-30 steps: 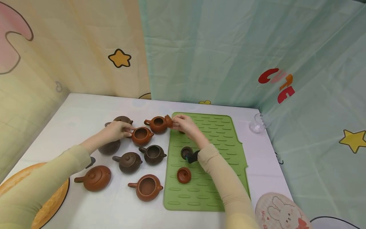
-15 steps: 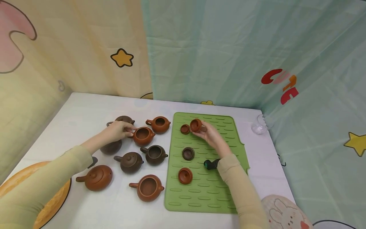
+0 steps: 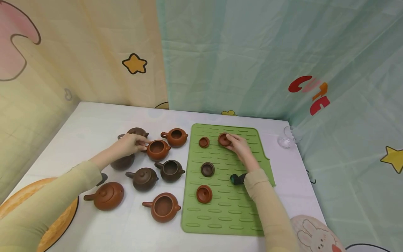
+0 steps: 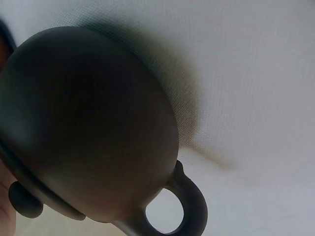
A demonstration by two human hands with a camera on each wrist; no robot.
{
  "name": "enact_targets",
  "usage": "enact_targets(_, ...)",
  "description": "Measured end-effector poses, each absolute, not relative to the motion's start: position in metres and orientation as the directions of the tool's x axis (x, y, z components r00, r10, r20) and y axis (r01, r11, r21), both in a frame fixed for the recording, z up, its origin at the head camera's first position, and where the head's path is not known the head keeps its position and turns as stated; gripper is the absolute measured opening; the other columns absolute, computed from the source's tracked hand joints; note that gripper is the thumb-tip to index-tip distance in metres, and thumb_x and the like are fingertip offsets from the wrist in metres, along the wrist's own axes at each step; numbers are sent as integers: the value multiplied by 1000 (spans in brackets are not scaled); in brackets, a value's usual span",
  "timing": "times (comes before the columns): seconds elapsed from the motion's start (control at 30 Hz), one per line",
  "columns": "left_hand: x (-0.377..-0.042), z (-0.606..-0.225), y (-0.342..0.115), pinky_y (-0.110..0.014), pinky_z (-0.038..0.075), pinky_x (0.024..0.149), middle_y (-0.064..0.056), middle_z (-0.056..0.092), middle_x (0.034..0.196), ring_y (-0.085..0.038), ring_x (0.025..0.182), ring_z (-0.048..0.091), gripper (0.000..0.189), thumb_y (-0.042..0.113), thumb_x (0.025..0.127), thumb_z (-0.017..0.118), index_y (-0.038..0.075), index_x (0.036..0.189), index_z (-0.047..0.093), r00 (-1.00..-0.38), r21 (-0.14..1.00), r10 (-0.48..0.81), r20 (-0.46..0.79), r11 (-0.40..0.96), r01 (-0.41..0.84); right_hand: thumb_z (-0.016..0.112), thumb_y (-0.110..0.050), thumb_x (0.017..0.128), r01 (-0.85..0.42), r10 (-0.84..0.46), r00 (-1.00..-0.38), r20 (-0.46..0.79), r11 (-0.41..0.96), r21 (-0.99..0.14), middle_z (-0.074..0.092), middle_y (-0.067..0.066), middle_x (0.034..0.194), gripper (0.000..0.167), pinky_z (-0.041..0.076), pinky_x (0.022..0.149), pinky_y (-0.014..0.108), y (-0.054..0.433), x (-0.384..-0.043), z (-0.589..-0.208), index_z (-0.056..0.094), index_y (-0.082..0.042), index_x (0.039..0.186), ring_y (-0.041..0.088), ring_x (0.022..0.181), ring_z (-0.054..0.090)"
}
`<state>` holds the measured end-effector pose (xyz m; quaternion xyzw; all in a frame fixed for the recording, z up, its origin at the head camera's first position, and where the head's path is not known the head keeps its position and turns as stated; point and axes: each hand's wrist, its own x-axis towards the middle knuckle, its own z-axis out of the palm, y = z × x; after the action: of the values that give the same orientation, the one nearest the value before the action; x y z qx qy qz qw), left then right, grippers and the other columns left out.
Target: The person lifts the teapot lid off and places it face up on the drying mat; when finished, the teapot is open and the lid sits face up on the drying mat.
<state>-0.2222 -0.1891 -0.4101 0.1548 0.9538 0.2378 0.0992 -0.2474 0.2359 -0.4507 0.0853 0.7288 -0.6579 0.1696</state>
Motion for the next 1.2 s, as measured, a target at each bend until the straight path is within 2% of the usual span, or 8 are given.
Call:
enact_targets(0.13, -222, -410, -189, -37, 51, 74, -18, 72, 112, -21, 84, 62, 30, 10, 88, 73, 4, 117, 72, -931, 482, 347, -113, 838, 255, 48, -27, 105, 357, -58, -926, -372, 178, -917, 29, 21, 158, 60, 39, 113, 37, 237, -247, -453, 27, 2, 153, 34, 142, 38)
enact_targets(0.47, -224, -409, -187, -38, 51, 77, -18, 71, 114, -21, 85, 62, 30, 10, 88, 74, 4, 117, 72, -931, 477, 347, -111, 841, 256, 56, -23, 101, 349, -12, -929, -371, 309, -885, 40, 23, 151, 55, 45, 108, 37, 234, -247, -449, 40, 4, 146, 35, 137, 45)
enact_targets(0.8, -221, -412, -188, -34, 53, 73, -12, 74, 94, -19, 82, 64, 31, 8, 89, 72, 1, 119, 70, -924, 490, 362, -124, 832, 260, 53, -23, 103, 327, -50, -928, -370, 372, -869, 41, 25, 150, 55, 46, 107, 38, 234, -243, -449, 38, 5, 147, 38, 133, 49)
enact_targets(1.03, -221, -414, -191, -35, 52, 71, -10, 73, 92, -19, 81, 64, 31, 7, 90, 70, 0, 120, 68, -911, 491, 403, -92, 814, 311, 50, -26, 104, 311, -38, -935, -353, 393, -866, 40, 24, 151, 53, 42, 110, 42, 235, -237, -442, 38, 1, 148, 38, 134, 48)
enact_targets(1.2, -217, -409, -196, -41, 54, 79, -13, 72, 101, -24, 91, 66, 35, 9, 91, 69, -1, 124, 65, -904, 477, 425, -44, 804, 355, 50, -27, 104, 230, 2, -965, -261, 478, -848, 42, 21, 150, 49, 41, 109, 48, 230, -231, -428, 44, -3, 147, 39, 134, 46)
